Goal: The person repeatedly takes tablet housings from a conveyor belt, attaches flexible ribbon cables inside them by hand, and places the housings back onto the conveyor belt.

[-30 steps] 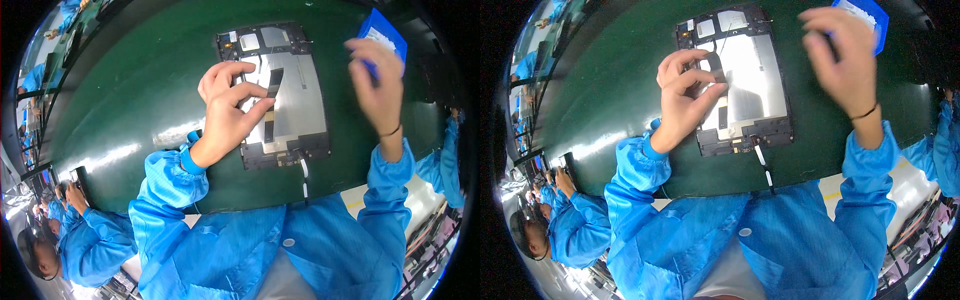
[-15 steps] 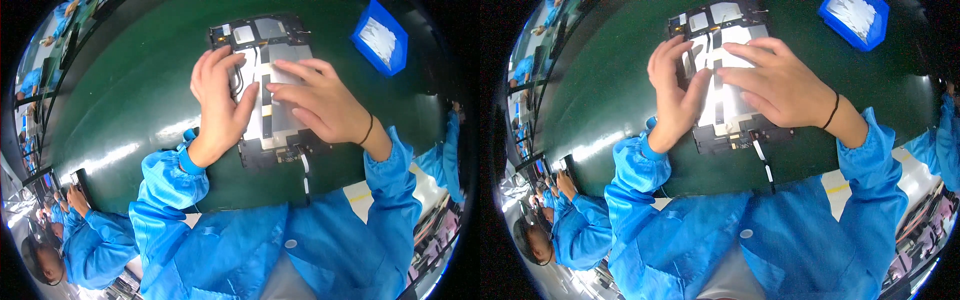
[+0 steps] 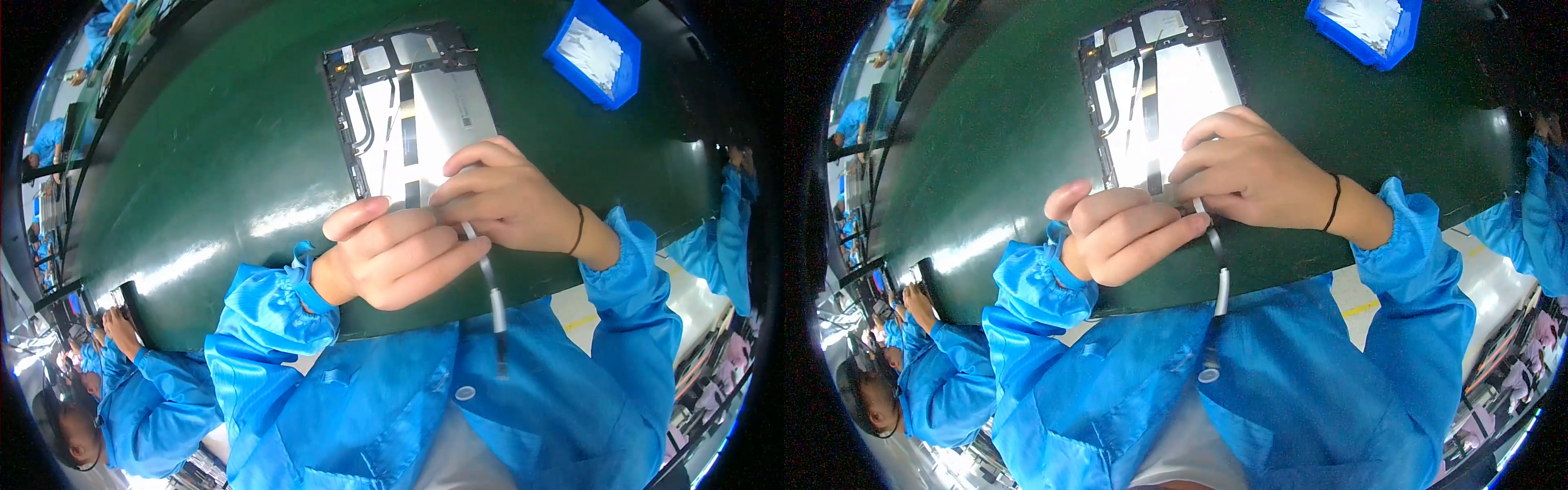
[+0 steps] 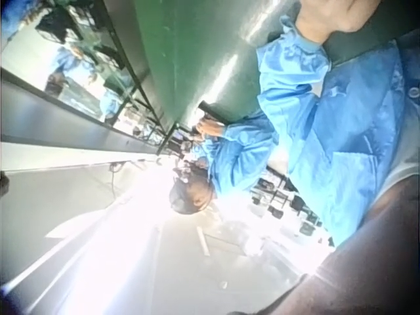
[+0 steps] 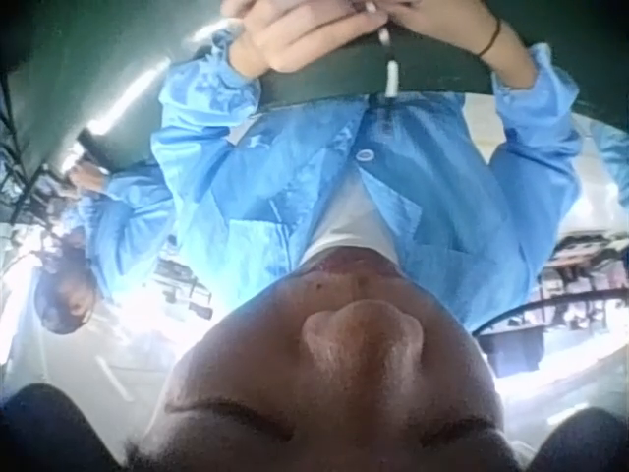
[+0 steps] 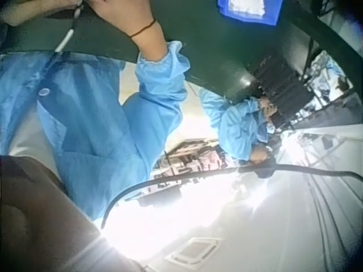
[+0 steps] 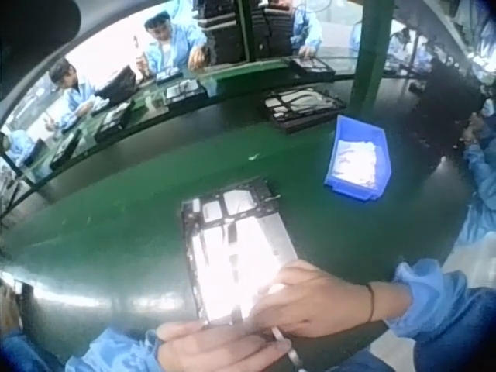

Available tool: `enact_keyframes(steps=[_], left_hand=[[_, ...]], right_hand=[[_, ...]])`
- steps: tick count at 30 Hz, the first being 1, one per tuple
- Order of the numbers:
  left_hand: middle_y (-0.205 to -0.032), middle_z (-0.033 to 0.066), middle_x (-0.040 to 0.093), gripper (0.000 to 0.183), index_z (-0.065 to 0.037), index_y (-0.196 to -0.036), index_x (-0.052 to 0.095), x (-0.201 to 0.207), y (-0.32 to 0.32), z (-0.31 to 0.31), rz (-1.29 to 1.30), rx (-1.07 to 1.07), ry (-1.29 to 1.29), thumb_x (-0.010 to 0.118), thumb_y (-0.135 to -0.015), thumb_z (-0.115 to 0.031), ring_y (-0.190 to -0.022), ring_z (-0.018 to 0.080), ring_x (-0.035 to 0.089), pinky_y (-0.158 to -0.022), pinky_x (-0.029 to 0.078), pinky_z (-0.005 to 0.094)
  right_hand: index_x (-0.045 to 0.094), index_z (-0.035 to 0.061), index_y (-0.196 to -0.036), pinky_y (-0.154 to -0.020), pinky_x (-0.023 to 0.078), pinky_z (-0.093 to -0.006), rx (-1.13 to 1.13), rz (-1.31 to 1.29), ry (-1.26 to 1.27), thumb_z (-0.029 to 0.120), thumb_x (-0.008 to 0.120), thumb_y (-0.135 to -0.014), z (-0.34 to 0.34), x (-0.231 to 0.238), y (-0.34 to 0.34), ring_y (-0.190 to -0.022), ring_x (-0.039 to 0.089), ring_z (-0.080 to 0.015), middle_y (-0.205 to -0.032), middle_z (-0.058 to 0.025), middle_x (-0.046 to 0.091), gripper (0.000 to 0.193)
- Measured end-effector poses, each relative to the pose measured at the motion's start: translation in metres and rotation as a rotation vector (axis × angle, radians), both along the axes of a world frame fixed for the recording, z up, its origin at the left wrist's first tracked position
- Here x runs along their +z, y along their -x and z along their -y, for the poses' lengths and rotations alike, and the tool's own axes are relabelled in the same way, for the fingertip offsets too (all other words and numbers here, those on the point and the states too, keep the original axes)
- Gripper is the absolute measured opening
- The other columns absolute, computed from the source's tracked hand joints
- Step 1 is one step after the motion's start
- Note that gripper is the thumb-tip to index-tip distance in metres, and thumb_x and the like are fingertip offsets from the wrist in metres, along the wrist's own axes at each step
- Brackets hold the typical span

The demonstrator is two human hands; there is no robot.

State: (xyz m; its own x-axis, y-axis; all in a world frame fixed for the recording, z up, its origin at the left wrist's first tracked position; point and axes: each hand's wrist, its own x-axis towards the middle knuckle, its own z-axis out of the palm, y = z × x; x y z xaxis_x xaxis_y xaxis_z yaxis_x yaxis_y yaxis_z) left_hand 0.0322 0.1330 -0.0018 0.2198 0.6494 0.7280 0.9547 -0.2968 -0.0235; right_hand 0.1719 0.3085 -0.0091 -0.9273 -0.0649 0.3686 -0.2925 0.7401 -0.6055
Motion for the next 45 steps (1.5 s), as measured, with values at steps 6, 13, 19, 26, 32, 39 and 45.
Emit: enact_keyframes(steps=[6, 13, 19, 26, 32, 39, 45], left_hand=[[-0.086, -0.0114, 0.06, 0.029, -0.028, -0.095, 0.074, -0.003, -0.005, -0.007, -0.137, -0.122, -0.166, 0.064, -0.069, -0.022, -0.083, 0.0077, 0.053, -0.094, 0.03, 0.0344], [-0.087, -0.0122, 0.06, 0.028, -0.029, -0.097, 0.074, -0.003, -0.005, -0.01, -0.233, -0.095, -0.162, 0.065, -0.072, -0.024, -0.084, 0.007, 0.052, -0.095, 0.03, 0.0342], [-0.089, -0.0127, 0.061, 0.027, -0.029, -0.098, 0.074, 0.0, -0.009, -0.009, -0.262, -0.027, -0.143, 0.066, -0.072, -0.025, -0.086, 0.0067, 0.053, -0.091, 0.031, 0.0325], [-0.09, -0.0117, 0.064, 0.027, -0.026, -0.097, 0.073, -0.005, -0.008, -0.013, -0.276, 0.005, -0.032, 0.068, -0.07, -0.026, -0.084, 0.0073, 0.054, -0.085, 0.033, 0.0306], [-0.086, -0.01, 0.065, 0.02, -0.025, -0.09, 0.073, -0.002, -0.006, -0.016, -0.249, -0.052, -0.031, 0.069, -0.07, -0.026, -0.083, 0.0077, 0.056, -0.085, 0.033, 0.0308], [-0.092, -0.0097, 0.066, 0.019, -0.025, -0.091, 0.073, -0.002, -0.004, -0.012, -0.316, -0.199, -0.08, 0.068, -0.073, -0.025, -0.085, 0.0078, 0.056, -0.085, 0.033, 0.0314], [-0.091, -0.0039, 0.068, 0.01, -0.018, -0.081, 0.07, 0.005, 0.004, -0.027, 0.228, -0.051, 0.111, 0.071, -0.072, -0.016, -0.093, 0.015, 0.06, -0.098, 0.031, 0.0403]], right_hand=[[0.07, 0.0133, -0.08, -0.089, 0.041, -0.0368, -0.019, 0.027, 0.053, 0.007, 0.066, -0.067, -0.001, 0.002, 0.0, -0.1, 0.057, -0.0212, -0.093, 0.0036, 0.066, 0.015], [0.069, 0.0119, -0.079, -0.09, 0.041, -0.0365, -0.033, 0.034, 0.076, 0.005, 0.066, -0.066, -0.002, 0.003, -0.004, -0.099, 0.058, -0.0213, -0.092, 0.0024, 0.066, 0.015], [0.071, 0.0119, -0.083, -0.088, 0.041, -0.0364, -0.038, 0.051, 0.085, -0.001, 0.064, -0.066, -0.004, 0.006, -0.01, -0.101, 0.058, -0.0231, -0.095, 0.002, 0.068, 0.023], [0.069, 0.0058, -0.098, -0.091, 0.043, -0.0355, 0.003, 0.219, 0.316, 0.003, 0.064, -0.071, -0.018, 0.016, -0.018, -0.099, 0.059, -0.0232, -0.1, -0.0024, 0.069, 0.028], [0.069, 0.0075, -0.097, -0.087, 0.045, -0.0352, 0.028, 0.139, 0.199, 0.014, 0.072, -0.075, -0.017, 0.017, -0.015, -0.096, 0.06, -0.0252, -0.106, -0.006, 0.068, 0.022], [0.068, 0.0093, -0.085, -0.082, 0.047, -0.0353, -0.254, 0.008, 0.094, 0.015, 0.067, -0.084, -0.019, 0.01, -0.013, -0.088, 0.062, -0.0247, -0.09, -0.008, 0.068, 0.006], [0.07, 0.0077, -0.095, -0.076, 0.048, -0.0309, -0.974, -0.29, 0.02, 0.014, 0.068, -0.083, -0.118, 0.024, -0.034, -0.08, 0.062, -0.019, -0.09, -0.0061, 0.068, 0.014]])
